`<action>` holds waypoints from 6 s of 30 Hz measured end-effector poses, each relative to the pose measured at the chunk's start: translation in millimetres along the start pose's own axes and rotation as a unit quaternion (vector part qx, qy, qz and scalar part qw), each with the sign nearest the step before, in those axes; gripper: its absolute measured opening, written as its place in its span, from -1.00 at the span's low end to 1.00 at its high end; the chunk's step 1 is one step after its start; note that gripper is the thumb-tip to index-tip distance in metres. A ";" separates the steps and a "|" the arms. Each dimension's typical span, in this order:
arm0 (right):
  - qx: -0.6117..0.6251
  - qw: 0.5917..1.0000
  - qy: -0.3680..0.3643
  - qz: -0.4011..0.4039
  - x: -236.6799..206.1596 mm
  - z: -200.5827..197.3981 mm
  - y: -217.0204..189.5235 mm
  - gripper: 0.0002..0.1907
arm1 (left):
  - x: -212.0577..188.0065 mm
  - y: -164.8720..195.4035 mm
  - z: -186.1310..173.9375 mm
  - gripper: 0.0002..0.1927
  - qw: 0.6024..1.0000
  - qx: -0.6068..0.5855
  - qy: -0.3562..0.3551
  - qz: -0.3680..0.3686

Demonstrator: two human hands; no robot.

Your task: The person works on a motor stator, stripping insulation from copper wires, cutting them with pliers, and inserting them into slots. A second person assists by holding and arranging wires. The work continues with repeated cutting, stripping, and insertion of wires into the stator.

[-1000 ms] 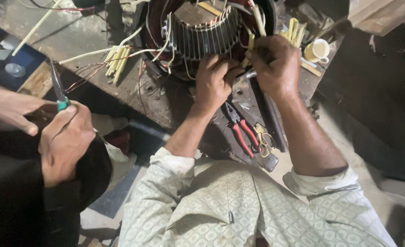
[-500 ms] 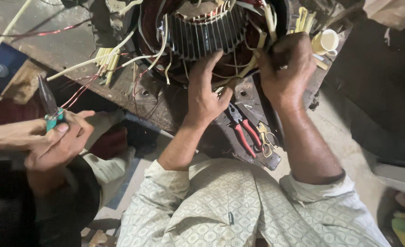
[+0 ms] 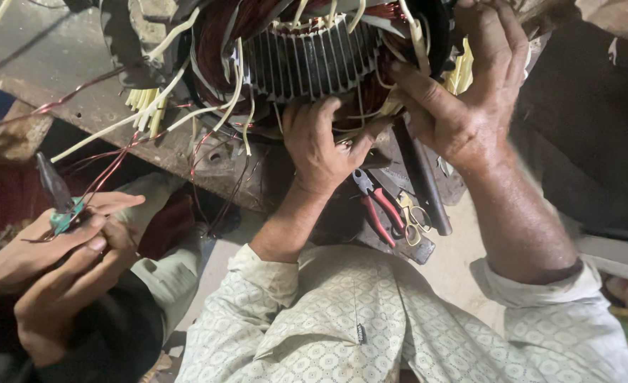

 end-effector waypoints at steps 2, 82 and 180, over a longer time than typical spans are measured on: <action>0.083 0.997 -0.005 0.001 -0.9 -0.6 5.4 -0.70 | 1.9 -2.5 1.0 -0.36 1.000 0.001 -0.011 -0.013; 0.316 0.869 -0.112 0.363 -165.4 2.2 7.6 -0.80 | -20.6 36.3 -97.5 -0.75 0.982 -0.131 -0.011 -0.137; 0.579 0.725 -0.058 0.369 -136.5 -6.1 -1.1 -0.87 | 14.1 5.8 7.7 -0.56 0.733 -0.524 0.012 -0.434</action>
Point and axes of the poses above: each hand's wrist, its own x-axis towards the middle knuckle, its own z-axis out of the palm, y = z × x, the point moved 10 cm from there along x, towards the middle knuckle, and after that the axes turned 8 degrees about -x, right-handed, at the moved point
